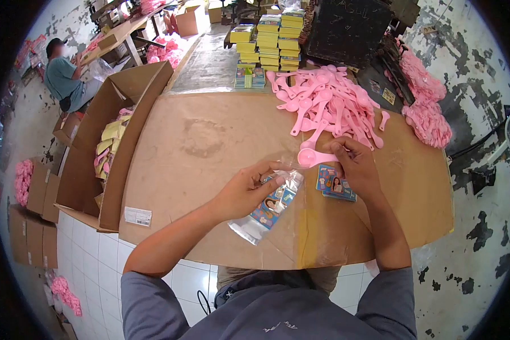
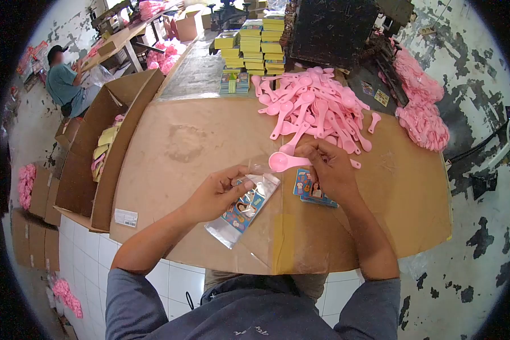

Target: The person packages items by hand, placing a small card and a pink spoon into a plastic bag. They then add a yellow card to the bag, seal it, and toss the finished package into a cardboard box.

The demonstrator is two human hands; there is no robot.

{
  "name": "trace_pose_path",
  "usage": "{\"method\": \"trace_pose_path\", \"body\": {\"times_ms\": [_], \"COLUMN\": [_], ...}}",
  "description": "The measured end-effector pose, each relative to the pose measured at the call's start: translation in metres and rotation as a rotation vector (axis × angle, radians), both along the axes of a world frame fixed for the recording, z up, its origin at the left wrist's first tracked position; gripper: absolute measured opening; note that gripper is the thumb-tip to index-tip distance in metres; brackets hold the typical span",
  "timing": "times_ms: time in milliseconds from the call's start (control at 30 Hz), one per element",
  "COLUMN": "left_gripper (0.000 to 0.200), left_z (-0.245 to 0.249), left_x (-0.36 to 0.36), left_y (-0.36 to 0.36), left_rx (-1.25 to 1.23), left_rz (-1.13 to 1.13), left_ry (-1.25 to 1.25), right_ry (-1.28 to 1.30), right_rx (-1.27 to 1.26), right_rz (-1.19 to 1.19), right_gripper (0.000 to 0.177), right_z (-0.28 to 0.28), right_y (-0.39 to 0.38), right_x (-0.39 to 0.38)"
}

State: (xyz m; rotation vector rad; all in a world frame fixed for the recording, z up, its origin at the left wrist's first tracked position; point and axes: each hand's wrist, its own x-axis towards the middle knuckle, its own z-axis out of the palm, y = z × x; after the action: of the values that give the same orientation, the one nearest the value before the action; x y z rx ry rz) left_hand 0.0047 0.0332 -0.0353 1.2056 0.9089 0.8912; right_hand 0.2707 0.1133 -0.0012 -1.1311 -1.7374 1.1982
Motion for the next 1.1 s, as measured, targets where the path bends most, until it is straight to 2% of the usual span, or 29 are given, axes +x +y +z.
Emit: {"method": "trace_pose_path", "body": {"times_ms": [100,200,300,433,500,600,667,733,800,867,933,1000,1100], "left_gripper": [0.038,0.038,0.040,0.045,0.047,0.052,0.057,0.063,0.066,0.068,0.070,0.070,0.070], "left_z": [-0.003,0.004,-0.001,-0.002,-0.003,-0.002,0.001,0.005,0.008,0.011,0.014,0.014,0.014], "left_x": [0.001,0.001,0.001,0.006,0.004,0.003,0.003,0.004,0.005,0.005,0.006,0.006,0.006], "left_y": [0.001,-0.002,-0.002,-0.003,-0.002,-0.003,-0.005,-0.008,-0.009,-0.011,-0.011,-0.011,-0.012], "left_rx": [0.044,0.090,0.109,0.135,0.118,0.154,0.181,0.187,0.241,0.264,0.262,0.302,0.287], "left_rz": [0.023,0.024,0.039,0.053,0.031,0.016,0.009,0.003,0.004,0.015,0.033,0.037,-0.007], "left_ry": [0.008,0.021,0.044,-0.046,-0.033,0.058,0.146,0.238,0.324,0.378,0.400,0.405,0.421], "right_ry": [0.072,0.005,0.066,0.341,0.329,0.087,-0.046,-0.019,0.165,-0.041,-0.125,-0.092,0.153], "right_rx": [-0.047,-0.062,-0.177,-0.290,-0.414,-0.357,-0.238,-0.128,-0.022,0.104,0.148,0.107,-0.057], "right_rz": [0.102,0.173,0.106,0.078,0.118,0.218,0.109,0.087,0.153,0.186,0.190,0.167,0.186], "right_gripper": [0.027,0.027,0.031,0.034,0.034,0.036,0.037,0.033,0.026,0.024,0.027,0.031,0.031], "right_z": [0.001,0.000,-0.003,-0.003,-0.001,-0.007,-0.015,-0.018,-0.008,-0.009,-0.007,-0.001,-0.011], "right_y": [-0.003,-0.004,-0.002,-0.006,-0.009,-0.004,-0.006,-0.015,-0.031,-0.032,-0.033,-0.035,-0.031], "right_x": [-0.004,-0.002,0.003,-0.011,-0.009,0.000,-0.001,-0.005,-0.021,-0.023,-0.024,-0.024,-0.028]}}
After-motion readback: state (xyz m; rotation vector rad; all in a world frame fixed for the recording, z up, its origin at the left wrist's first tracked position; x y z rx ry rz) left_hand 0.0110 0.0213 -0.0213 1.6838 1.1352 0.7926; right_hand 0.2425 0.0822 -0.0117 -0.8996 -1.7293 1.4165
